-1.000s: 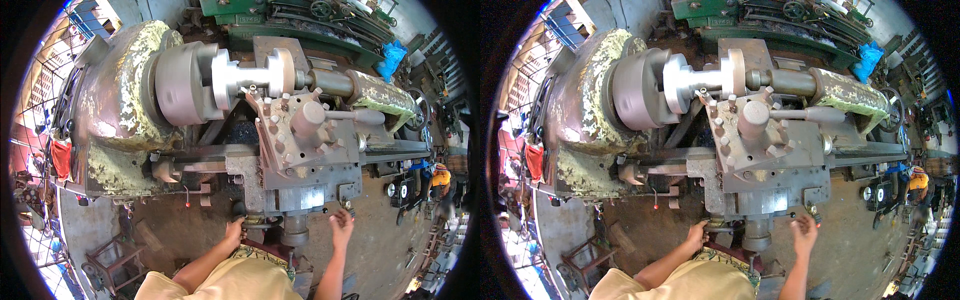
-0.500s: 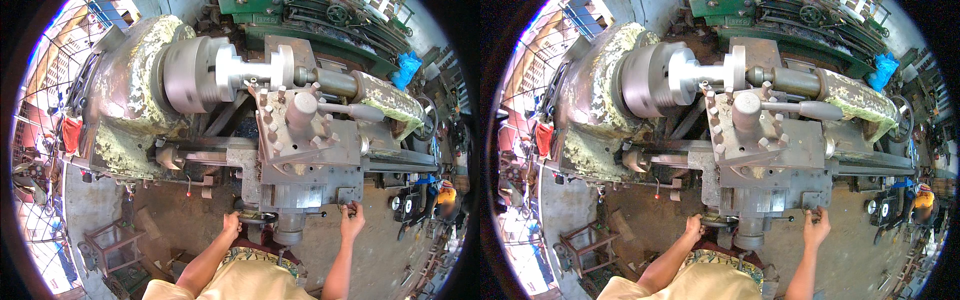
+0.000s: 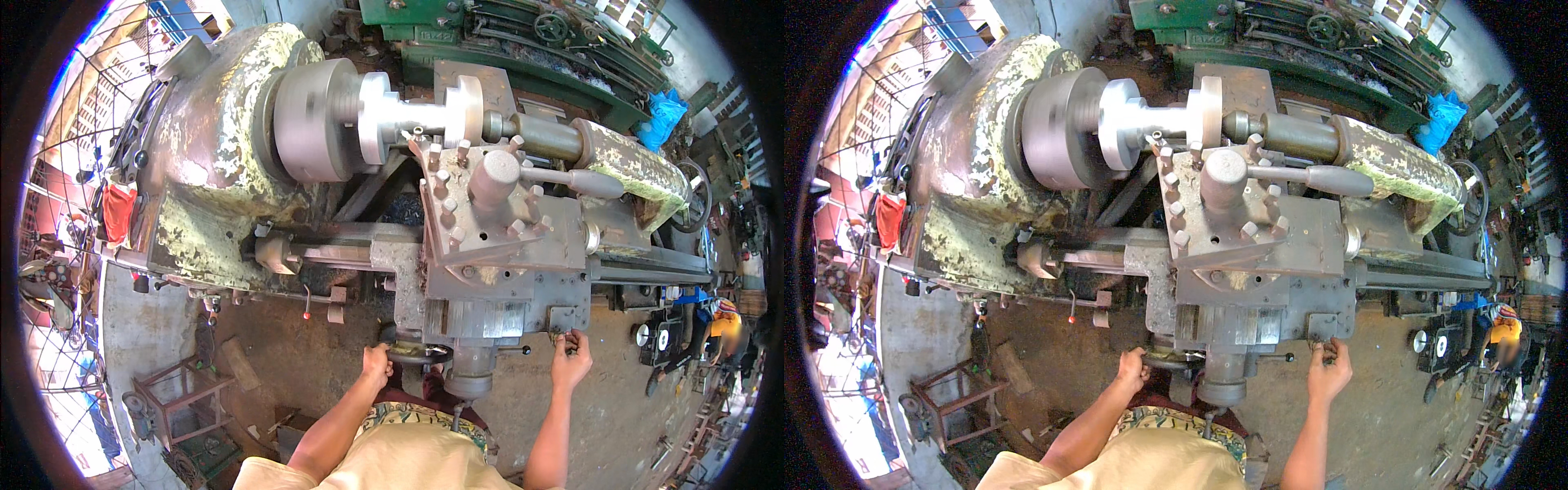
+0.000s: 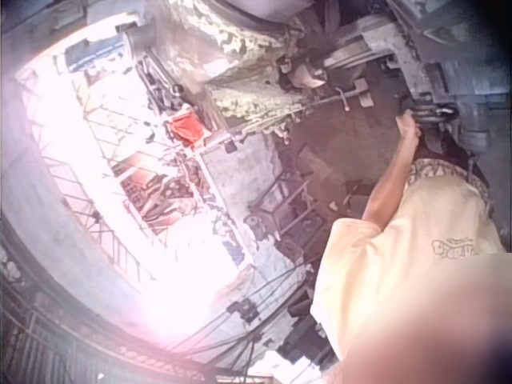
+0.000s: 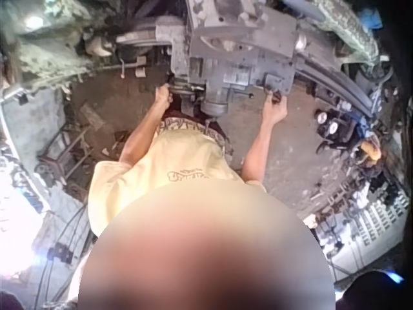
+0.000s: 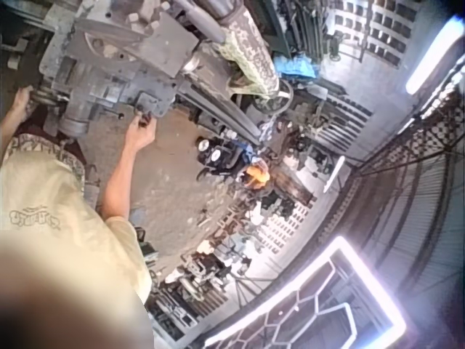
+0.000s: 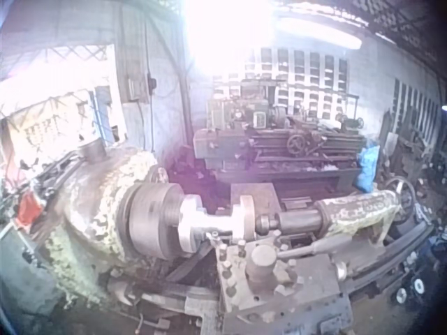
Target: The person operates a metal lathe to machine a cylindrical workpiece. They adjust the tool carriage and cross-slide using handwheels, then engage the cutting tool to remove material from the rotating workpiece while monitoring the process.
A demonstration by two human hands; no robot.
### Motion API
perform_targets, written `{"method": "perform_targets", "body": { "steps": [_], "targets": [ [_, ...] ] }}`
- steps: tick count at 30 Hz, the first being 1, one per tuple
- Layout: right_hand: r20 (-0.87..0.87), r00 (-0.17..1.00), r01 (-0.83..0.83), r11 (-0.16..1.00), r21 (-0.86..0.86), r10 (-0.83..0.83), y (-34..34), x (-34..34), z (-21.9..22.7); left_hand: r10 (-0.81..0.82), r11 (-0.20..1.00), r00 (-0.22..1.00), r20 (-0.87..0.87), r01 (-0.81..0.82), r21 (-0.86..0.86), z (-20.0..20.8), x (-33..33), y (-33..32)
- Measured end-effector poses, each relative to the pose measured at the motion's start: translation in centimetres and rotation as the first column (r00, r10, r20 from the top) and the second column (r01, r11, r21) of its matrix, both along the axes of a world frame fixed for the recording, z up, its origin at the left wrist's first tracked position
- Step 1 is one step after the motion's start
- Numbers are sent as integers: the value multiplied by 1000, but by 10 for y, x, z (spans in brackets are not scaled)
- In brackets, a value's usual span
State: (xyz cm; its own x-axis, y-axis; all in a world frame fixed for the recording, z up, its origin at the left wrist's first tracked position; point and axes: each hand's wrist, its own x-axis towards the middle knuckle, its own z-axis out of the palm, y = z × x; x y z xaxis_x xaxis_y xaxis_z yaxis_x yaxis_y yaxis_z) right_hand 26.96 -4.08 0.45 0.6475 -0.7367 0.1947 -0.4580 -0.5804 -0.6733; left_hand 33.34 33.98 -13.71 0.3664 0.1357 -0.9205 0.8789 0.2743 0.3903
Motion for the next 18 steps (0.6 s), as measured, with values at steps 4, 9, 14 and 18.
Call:
{"method": "perform_targets", "body": {
  "steps": [4, 9, 14, 18],
  "targets": [
    [32, 999, 15, 1000, 4, -15, 0, -2, -6, -1, 1000, 1000, -6, 1, -16, -10, -1, 4],
    [44, 998, 54, 998, -23, -53, 0, -3, -11, -1, 1000, 999, -39, 0, -26, -20, -2, 7],
    [68, 995, 83, 995, -58, -79, 0, -4, -15, 20, 999, 997, -68, -22, -26, -9, 2, 7],
    [97, 992, 94, 993, -78, -86, 0, -5, -16, 35, 999, 999, -41, -34, 25, 0, 5, 4]
  ]
}}
